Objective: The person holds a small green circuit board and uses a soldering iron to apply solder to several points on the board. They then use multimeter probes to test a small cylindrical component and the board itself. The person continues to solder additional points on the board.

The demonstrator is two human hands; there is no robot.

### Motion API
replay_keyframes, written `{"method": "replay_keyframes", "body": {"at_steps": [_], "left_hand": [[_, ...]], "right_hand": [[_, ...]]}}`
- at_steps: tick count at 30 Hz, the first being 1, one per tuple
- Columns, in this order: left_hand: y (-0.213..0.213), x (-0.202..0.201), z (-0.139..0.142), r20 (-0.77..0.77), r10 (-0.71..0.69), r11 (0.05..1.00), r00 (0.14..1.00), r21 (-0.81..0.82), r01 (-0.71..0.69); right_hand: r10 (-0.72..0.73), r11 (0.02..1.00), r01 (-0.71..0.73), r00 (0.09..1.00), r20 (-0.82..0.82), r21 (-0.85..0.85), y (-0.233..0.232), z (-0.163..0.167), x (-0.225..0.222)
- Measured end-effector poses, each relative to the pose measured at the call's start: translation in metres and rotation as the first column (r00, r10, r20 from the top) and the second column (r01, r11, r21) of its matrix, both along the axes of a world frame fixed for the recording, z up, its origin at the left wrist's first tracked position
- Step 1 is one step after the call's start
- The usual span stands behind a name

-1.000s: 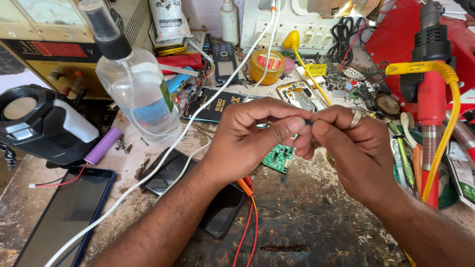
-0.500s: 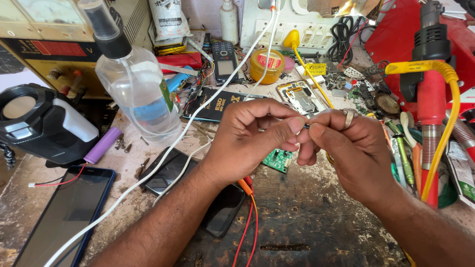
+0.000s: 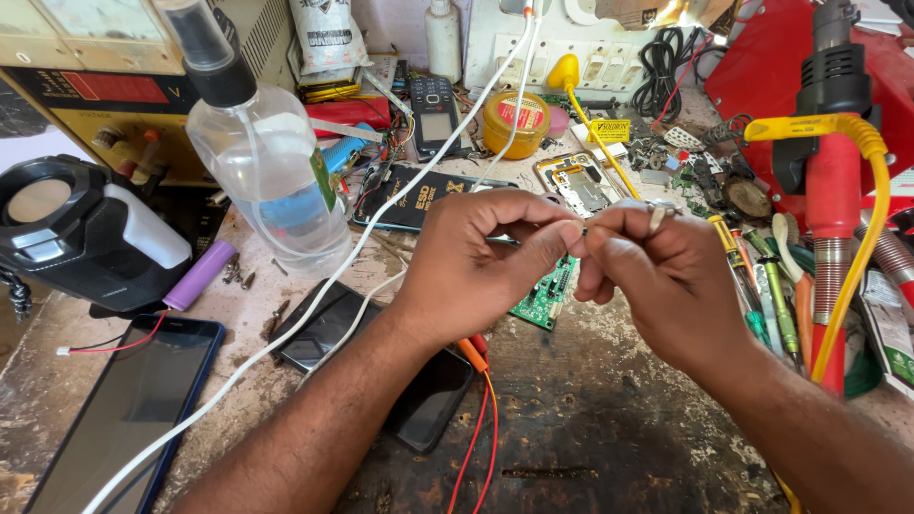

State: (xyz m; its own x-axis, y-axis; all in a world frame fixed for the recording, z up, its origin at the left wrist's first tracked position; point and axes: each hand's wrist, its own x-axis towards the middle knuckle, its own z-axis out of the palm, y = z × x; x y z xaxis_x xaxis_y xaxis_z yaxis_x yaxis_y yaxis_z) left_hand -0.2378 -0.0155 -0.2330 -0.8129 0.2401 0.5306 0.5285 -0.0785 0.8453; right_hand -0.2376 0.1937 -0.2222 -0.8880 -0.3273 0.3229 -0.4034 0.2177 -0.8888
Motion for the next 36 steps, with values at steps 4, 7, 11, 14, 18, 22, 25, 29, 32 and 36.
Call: {"method": "replay_keyframes", "body": {"at_steps": [4, 7, 11, 14, 18, 22, 25, 29, 32, 36], "left_hand": [[-0.003, -0.004, -0.002, -0.038, 0.079, 0.99, 0.996, -0.115, -0.083], [-0.01, -0.017, -0.001, 0.074, 0.094, 0.994, 0.993, 0.051, -0.098], [-0.028, -0.036, -0.001, 0.213, 0.05, 0.943, 0.976, 0.313, -0.116], [-0.035, -0.037, -0.003, 0.303, -0.099, 0.877, 0.948, 0.477, -0.06], [-0.04, -0.033, 0.001, 0.248, -0.15, 0.862, 0.957, 0.507, 0.004], [-0.04, -0.033, 0.006, 0.239, -0.168, 0.85, 0.956, 0.527, 0.018], [-0.038, -0.032, 0.006, 0.218, -0.196, 0.826, 0.956, 0.562, 0.041], [-0.034, -0.031, 0.005, 0.155, -0.204, 0.824, 0.967, 0.56, 0.084], [-0.026, -0.029, 0.006, 0.166, -0.178, 0.867, 0.97, 0.493, 0.075], [-0.014, -0.019, 0.006, 0.142, -0.195, 0.891, 0.971, 0.439, 0.115]], "right_hand": [[-0.052, 0.996, 0.049, 0.998, 0.025, 0.079, -0.008, 0.004, -0.001], [-0.142, 0.964, 0.134, 0.99, 0.018, 0.231, -0.017, 0.007, 0.004], [0.007, 0.738, 0.09, 0.99, -0.141, 0.669, -0.041, 0.009, 0.018], [0.291, 0.784, 0.076, 0.832, -0.473, 0.616, -0.071, 0.007, 0.028], [0.26, 0.484, 0.11, 0.929, -0.263, 0.868, -0.107, 0.003, 0.029], [0.23, 0.535, 0.176, 0.911, -0.343, 0.827, -0.112, 0.001, 0.022], [0.203, 0.594, 0.208, 0.896, -0.395, 0.777, -0.092, 0.002, 0.021], [0.001, 0.717, 0.2, 0.958, -0.288, 0.668, -0.056, 0.009, 0.027], [-0.302, 0.74, 0.283, 0.95, -0.075, 0.611, -0.031, 0.018, 0.025], [-0.069, 0.992, 0.053, 0.988, -0.138, -0.116, -0.003, 0.025, 0.013]]}}
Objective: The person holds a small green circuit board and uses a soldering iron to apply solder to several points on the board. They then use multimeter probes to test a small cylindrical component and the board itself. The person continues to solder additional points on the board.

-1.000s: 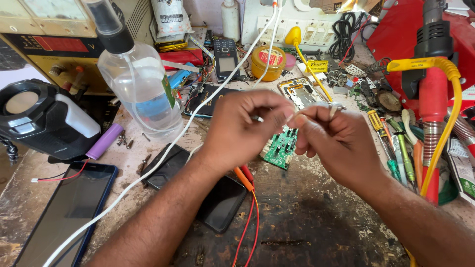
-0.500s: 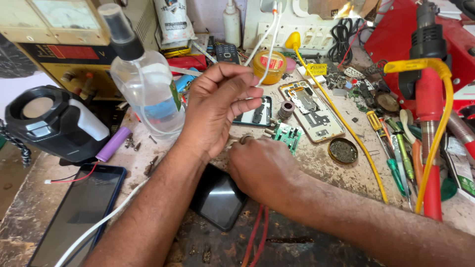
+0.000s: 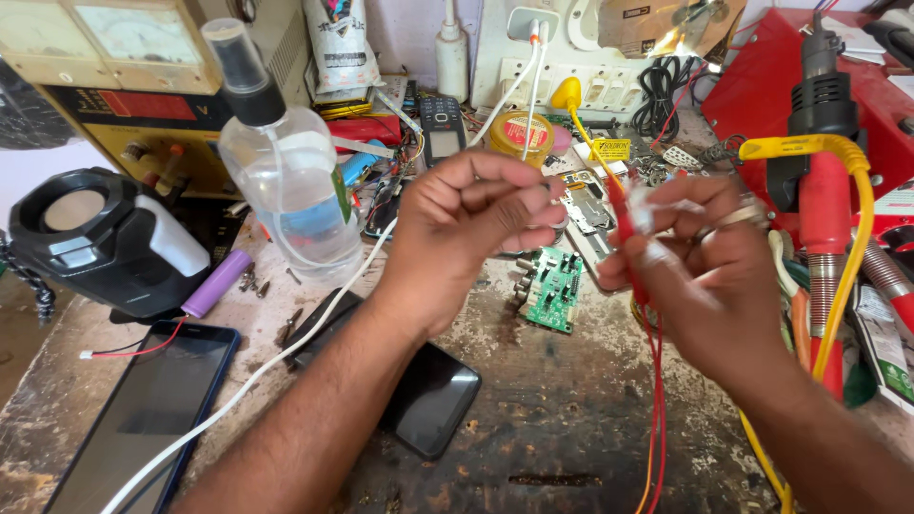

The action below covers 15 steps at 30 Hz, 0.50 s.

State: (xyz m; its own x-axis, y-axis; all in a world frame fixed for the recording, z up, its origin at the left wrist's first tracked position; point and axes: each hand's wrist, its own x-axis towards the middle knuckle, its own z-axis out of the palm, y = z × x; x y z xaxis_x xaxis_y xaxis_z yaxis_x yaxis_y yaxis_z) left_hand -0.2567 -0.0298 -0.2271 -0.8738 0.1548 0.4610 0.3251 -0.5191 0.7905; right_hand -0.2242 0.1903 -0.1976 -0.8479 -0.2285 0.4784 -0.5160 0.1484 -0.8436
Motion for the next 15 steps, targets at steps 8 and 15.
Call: {"method": "replay_keyframes", "body": {"at_steps": [8, 15], "left_hand": [[0.02, 0.018, -0.006, -0.015, -0.005, 1.0, 1.0, 0.022, 0.005], [0.019, 0.024, 0.0, 0.057, 0.002, 0.983, 0.998, 0.185, -0.013]], "right_hand": [[0.108, 0.95, -0.021, 0.958, 0.265, -0.311, 0.019, -0.02, 0.002], [-0.046, 0.989, 0.069, 0.984, 0.172, -0.129, 0.009, -0.031, 0.01]]}}
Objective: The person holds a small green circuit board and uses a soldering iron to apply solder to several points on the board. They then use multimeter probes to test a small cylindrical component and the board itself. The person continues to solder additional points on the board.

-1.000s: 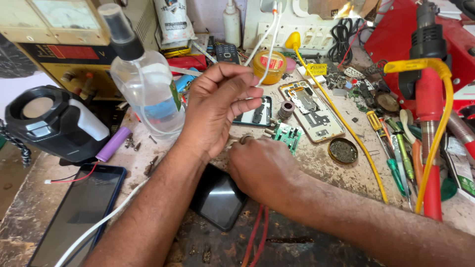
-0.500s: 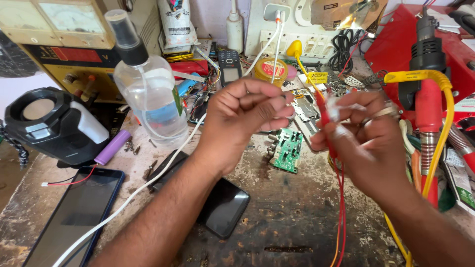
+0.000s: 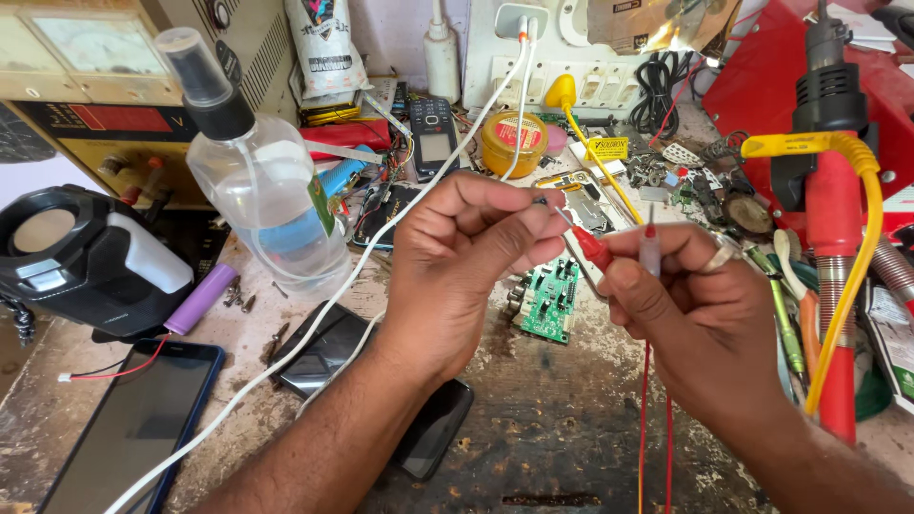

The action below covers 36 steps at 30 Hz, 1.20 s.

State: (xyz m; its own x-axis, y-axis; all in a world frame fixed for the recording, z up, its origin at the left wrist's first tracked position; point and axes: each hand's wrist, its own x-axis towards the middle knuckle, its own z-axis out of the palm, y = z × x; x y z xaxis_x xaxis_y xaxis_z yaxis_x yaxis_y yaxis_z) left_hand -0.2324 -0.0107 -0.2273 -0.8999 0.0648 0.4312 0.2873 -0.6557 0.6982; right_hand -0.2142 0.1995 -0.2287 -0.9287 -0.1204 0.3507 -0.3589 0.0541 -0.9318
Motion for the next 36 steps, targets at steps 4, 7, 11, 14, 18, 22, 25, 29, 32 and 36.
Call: {"method": "replay_keyframes", "body": {"at_steps": [4, 7, 11, 14, 18, 22, 25, 29, 32, 36], "left_hand": [[0.0, 0.001, 0.002, 0.005, 0.003, 1.0, 1.0, 0.02, -0.003], [0.001, 0.001, 0.001, 0.022, 0.031, 1.0, 0.999, 0.002, -0.031], [0.004, 0.0, -0.001, -0.013, 0.048, 0.999, 0.999, -0.002, -0.048], [0.004, -0.001, -0.002, -0.009, 0.038, 0.999, 0.999, 0.003, -0.038], [0.004, -0.003, -0.004, 0.013, 0.048, 0.999, 0.999, 0.006, -0.049], [0.007, -0.003, -0.007, -0.05, 0.071, 0.997, 0.996, -0.014, -0.072], [0.006, -0.001, -0.01, -0.083, 0.084, 0.994, 0.993, -0.063, -0.089], [0.006, -0.004, -0.013, -0.154, 0.121, 0.983, 0.981, -0.118, -0.14], [0.007, -0.007, -0.014, -0.173, 0.144, 0.977, 0.974, -0.132, -0.168], [0.007, -0.006, -0.015, -0.151, 0.154, 0.975, 0.977, -0.137, -0.174]], "right_hand": [[-0.013, 1.0, 0.013, 0.999, -0.045, -0.006, -0.003, -0.003, -0.001], [-0.016, 1.0, 0.017, 0.997, -0.074, 0.016, -0.004, -0.005, -0.002], [-0.048, 0.997, 0.054, 0.992, -0.113, 0.056, -0.006, -0.009, -0.002], [-0.029, 0.999, 0.034, 0.992, -0.121, 0.042, -0.007, -0.01, -0.002], [-0.015, 1.0, 0.018, 0.992, -0.125, 0.021, -0.009, -0.009, -0.001], [-0.005, 1.0, 0.006, 0.991, -0.135, 0.004, -0.011, -0.01, 0.0], [-0.004, 1.0, 0.001, 0.994, -0.108, -0.024, -0.014, -0.012, 0.002], [-0.023, 1.0, 0.023, 0.995, -0.102, 0.0, -0.017, -0.011, 0.004], [-0.014, 1.0, 0.013, 0.997, -0.071, -0.008, -0.018, -0.009, 0.006], [-0.043, 0.999, 0.043, 0.999, -0.018, 0.011, -0.02, -0.008, 0.006]]}}
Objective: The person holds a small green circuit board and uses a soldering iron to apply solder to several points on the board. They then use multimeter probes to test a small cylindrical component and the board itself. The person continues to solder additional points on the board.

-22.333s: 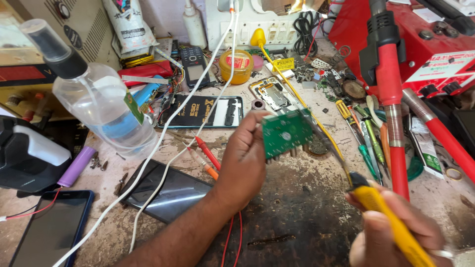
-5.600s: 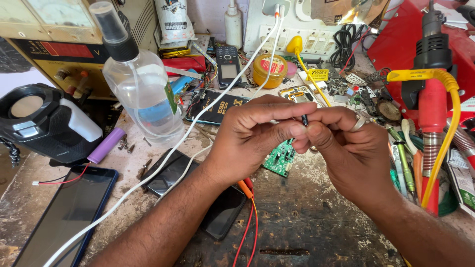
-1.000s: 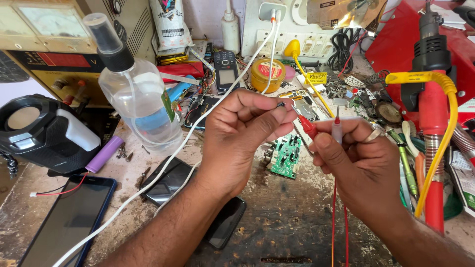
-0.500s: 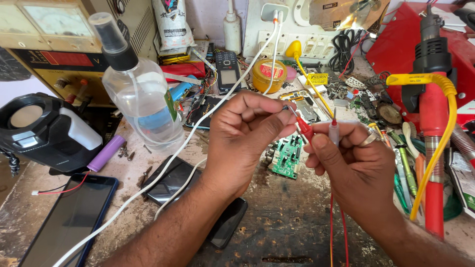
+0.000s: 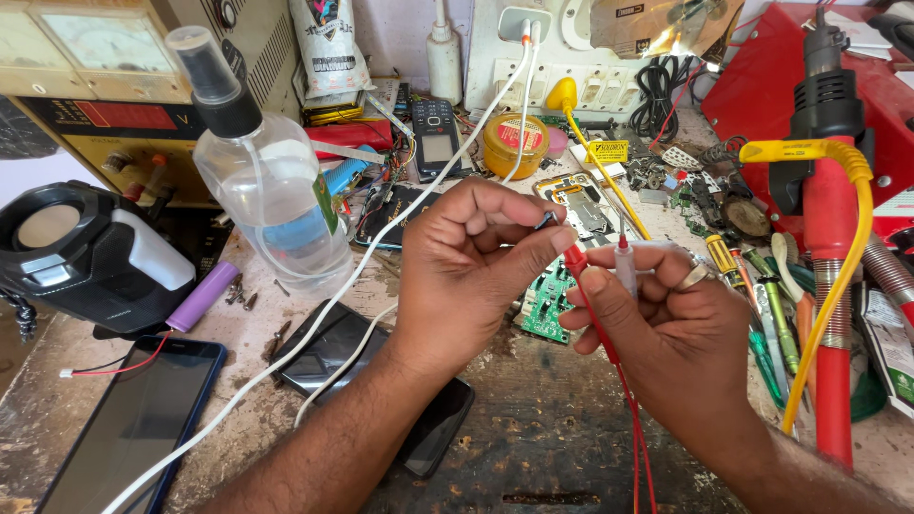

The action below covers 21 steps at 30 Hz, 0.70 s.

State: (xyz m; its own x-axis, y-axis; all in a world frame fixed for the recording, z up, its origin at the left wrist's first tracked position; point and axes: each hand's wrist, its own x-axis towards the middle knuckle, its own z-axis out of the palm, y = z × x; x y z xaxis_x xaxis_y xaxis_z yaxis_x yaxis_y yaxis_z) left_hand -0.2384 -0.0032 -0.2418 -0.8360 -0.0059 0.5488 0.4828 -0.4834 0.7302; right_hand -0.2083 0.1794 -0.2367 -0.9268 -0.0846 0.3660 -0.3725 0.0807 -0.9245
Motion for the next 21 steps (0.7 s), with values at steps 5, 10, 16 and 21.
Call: {"method": "replay_keyframes", "body": {"at_steps": [5, 10, 16, 21], "left_hand": [[0.0, 0.002, 0.001, 0.013, 0.022, 1.0, 1.0, -0.002, -0.022], [0.0, 0.002, 0.004, -0.047, 0.049, 0.999, 0.998, -0.011, -0.049], [0.002, 0.009, 0.01, -0.094, 0.099, 0.991, 0.991, -0.077, -0.107], [0.003, 0.017, 0.015, -0.133, 0.214, 0.954, 0.968, -0.186, -0.236]], "right_hand": [[-0.016, 1.0, 0.014, 0.995, 0.095, 0.024, -0.001, 0.001, -0.003], [-0.046, 0.991, 0.064, 0.988, -0.148, 0.115, 0.007, 0.015, -0.001], [-0.124, 0.882, 0.244, 0.945, -0.301, 0.403, 0.011, 0.025, 0.018], [0.033, 0.964, 0.048, 0.955, -0.295, 0.262, 0.011, 0.017, 0.016]]}}
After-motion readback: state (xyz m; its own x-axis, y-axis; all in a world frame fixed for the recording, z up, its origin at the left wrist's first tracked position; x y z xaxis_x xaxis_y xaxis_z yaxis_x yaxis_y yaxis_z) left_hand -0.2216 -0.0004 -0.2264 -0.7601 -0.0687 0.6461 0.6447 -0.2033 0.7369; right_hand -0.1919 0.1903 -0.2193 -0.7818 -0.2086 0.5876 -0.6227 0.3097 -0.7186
